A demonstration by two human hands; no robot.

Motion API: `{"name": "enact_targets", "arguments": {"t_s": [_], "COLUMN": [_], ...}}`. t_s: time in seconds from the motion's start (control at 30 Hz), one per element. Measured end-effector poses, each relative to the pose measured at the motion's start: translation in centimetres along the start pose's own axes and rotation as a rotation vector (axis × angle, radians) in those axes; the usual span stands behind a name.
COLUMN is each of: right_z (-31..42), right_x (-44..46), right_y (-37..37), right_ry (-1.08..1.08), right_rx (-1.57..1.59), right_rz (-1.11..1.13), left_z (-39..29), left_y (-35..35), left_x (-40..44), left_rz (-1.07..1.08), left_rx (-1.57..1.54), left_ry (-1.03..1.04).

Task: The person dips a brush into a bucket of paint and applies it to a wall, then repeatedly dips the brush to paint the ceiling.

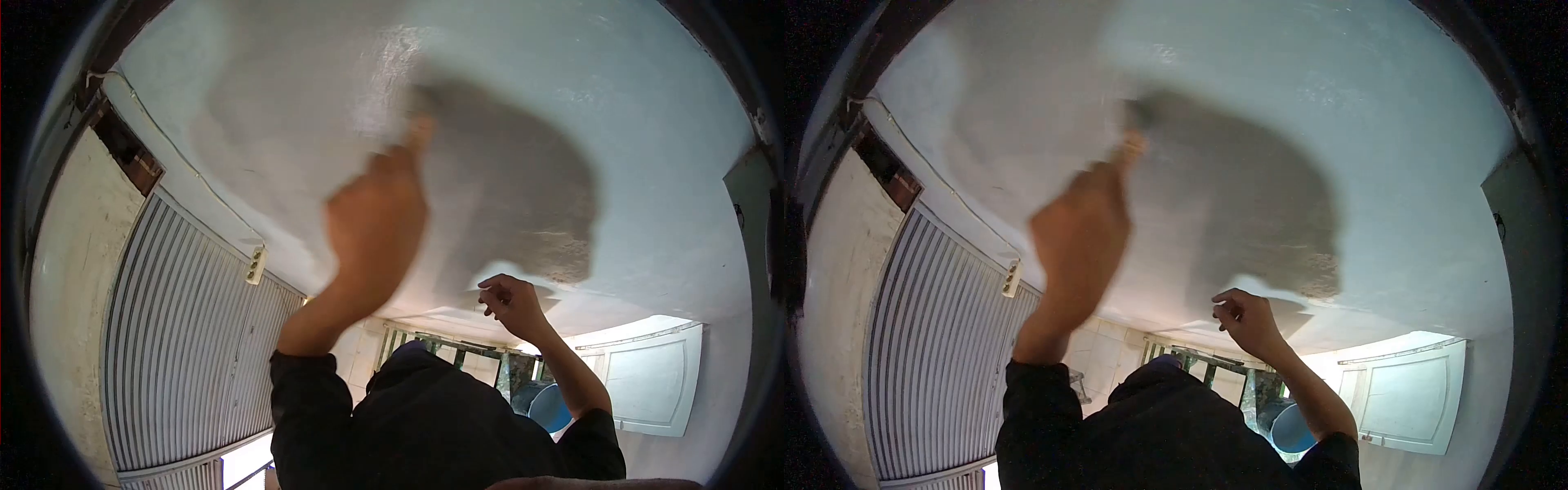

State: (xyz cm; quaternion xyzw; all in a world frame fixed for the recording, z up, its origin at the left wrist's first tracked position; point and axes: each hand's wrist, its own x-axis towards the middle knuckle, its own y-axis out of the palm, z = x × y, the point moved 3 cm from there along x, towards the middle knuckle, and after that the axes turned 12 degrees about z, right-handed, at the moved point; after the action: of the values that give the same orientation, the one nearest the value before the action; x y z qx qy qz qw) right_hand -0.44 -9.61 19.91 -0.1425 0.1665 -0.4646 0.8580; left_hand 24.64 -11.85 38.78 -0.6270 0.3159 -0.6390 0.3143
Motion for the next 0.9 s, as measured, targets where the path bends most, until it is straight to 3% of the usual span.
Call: {"name": "enact_targets", "arguments": {"t_s": [0.1,0.23,0.33,0.6,0.73,0.8,0.9], "right_z": [1.5,1.9,0.5,-0.2,-0.6,-0.8,-1.2], "right_x": [0.1,-0.8,-1.5,-2.3,-3.0,-3.2,-3.7], "right_y": [1.0,1.0,0.6,-0.5,-0.5,-0.7,-0.8], "right_ry": [-0.028,-0.026,-0.008,-0.008,-0.005,0.003,0.004], "right_rx": [-0.042,-0.105,-0.068,-0.045,-0.027,-0.026,-0.038], "right_rz": [-0.021,-0.021,-0.045,-0.061,-0.058,-0.059,-0.066], "left_z": [-3.7,-3.6,1.9,15.7,25.7,26.9,24.3], "left_y": [0.4,3.3,6.4,7.5,8.7,7.4,7.2], "left_x": [-1.8,-3.3,-2.5,-1.9,-1.9,-1.9,-1.2], "left_rz": [0.003,0.175,0.020,-0.003,0.146,0.159,0.126], "left_rx": [-0.355,-0.476,-0.516,-0.069,0.243,0.303,0.278], "left_ry": [0.168,0.147,-0.094,-0.352,-0.713,-0.797,-0.683]}}
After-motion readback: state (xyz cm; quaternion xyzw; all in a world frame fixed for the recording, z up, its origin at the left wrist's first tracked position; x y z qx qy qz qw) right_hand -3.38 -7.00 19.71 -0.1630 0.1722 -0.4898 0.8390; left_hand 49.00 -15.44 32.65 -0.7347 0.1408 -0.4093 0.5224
